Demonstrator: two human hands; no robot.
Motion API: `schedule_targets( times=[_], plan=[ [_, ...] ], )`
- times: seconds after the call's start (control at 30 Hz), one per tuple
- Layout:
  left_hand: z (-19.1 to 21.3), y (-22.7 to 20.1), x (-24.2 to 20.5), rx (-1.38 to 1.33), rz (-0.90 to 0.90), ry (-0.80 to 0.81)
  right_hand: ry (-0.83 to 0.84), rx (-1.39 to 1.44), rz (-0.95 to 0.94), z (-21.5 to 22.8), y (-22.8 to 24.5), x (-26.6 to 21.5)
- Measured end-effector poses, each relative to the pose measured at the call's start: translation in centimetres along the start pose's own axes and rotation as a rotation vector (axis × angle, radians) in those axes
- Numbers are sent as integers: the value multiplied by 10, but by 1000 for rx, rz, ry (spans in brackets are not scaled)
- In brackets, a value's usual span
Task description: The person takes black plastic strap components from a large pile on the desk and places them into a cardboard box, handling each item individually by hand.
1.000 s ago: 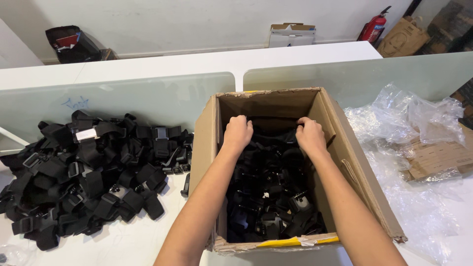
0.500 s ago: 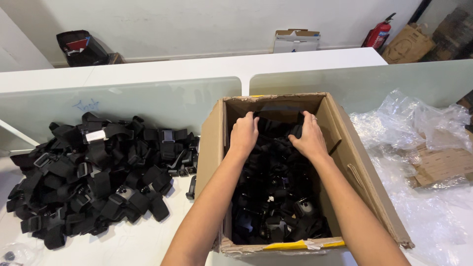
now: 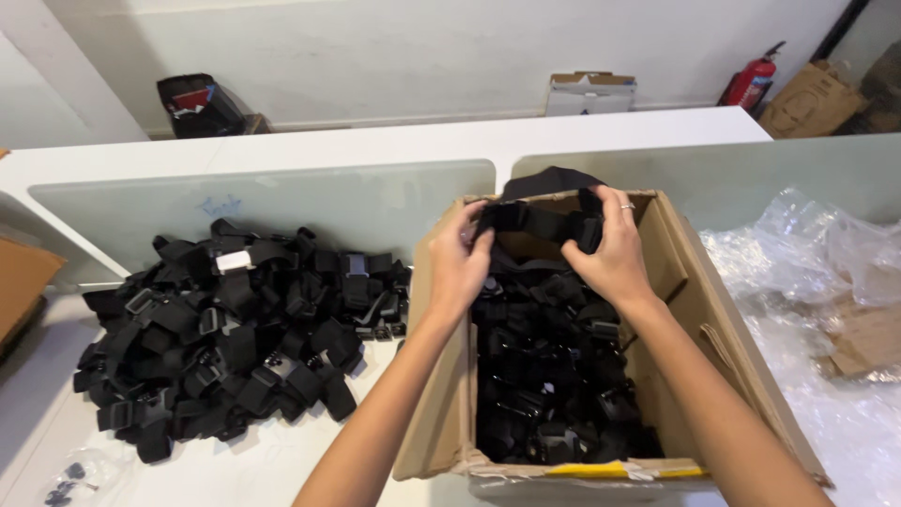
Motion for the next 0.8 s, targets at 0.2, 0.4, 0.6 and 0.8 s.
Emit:
schedule_targets(
  times=[0.2,0.4,0.6,0.8],
  plan=[
    [107,2,6,-219,23,-99,113,150,186,-41,88,33],
    [170,57,3,-587,252,2,423,571,-316,-124,131,40],
    [205,112,-21,-605,445,67,547,421,50,-209,156,27],
    [237,145,-43,-560,457,80,451,621,-236,-282,163,12]
  ],
)
Point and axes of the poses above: each hand's wrist, its own x-axis towards the middle knuckle, its own z-axis out of the back of the hand, y = z × x, the point moved 3 cm from there along x, towards the middle knuckle, and after that the axes turned 15 degrees about x, right-handed, at the moved point
